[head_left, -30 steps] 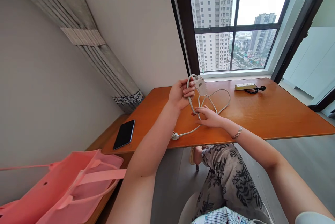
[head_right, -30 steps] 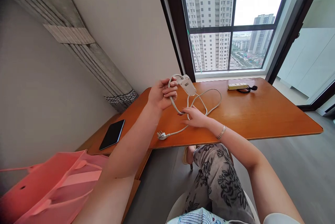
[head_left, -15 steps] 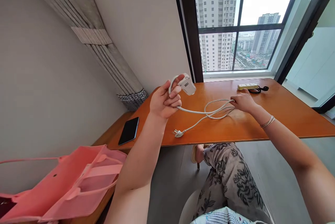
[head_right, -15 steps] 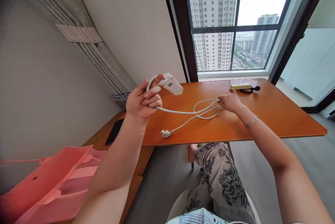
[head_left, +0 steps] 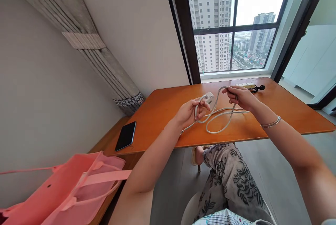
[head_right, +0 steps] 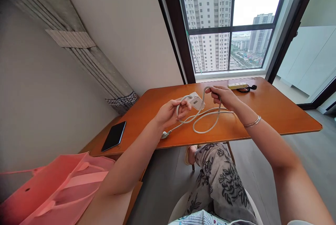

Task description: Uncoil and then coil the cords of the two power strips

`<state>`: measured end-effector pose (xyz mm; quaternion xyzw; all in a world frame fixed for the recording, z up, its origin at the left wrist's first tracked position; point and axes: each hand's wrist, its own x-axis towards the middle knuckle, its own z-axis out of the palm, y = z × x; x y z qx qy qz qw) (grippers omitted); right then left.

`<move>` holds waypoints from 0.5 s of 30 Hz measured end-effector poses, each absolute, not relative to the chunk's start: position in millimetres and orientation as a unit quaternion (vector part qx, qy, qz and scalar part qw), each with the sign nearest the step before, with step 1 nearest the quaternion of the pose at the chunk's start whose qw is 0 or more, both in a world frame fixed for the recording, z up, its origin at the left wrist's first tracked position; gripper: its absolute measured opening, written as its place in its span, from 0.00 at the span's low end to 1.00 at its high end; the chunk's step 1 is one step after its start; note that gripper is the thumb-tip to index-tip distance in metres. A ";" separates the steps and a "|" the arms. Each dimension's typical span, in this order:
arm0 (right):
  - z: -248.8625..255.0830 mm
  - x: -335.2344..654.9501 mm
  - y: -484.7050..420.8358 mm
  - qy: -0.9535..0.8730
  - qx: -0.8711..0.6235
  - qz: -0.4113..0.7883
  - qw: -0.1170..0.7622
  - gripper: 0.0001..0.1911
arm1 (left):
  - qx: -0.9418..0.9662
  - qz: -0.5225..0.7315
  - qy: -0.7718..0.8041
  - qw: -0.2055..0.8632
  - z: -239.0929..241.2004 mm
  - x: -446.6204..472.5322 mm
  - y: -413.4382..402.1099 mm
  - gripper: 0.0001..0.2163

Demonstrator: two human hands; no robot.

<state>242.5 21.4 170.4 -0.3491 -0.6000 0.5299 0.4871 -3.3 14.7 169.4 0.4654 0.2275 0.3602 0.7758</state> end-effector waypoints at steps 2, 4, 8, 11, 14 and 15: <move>172.8 229.5 12.2 -0.597 -0.337 0.509 0.521 0.22 | 0.458 0.361 0.241 0.776 164.2 5.6 14.5 0.01; 171.0 217.8 3.5 -0.608 -0.329 0.485 0.535 0.24 | 0.459 0.354 0.248 0.776 160.1 11.5 15.9 0.04; 160.5 197.3 -14.0 -0.708 -0.358 0.357 0.493 0.25 | 0.471 0.333 0.234 0.782 155.1 14.8 19.5 0.07; 153.5 183.5 -28.5 -0.819 -0.404 0.155 0.377 0.20 | 0.465 0.331 0.232 0.788 152.3 15.0 19.5 0.13; 148.2 171.4 -39.1 -0.856 -0.453 0.022 0.249 0.17 | 0.459 0.345 0.257 0.777 150.0 17.9 16.0 0.11; 146.2 168.4 -41.1 -0.857 -0.463 0.003 0.226 0.16 | 0.457 0.355 0.262 0.772 149.7 19.3 14.2 0.10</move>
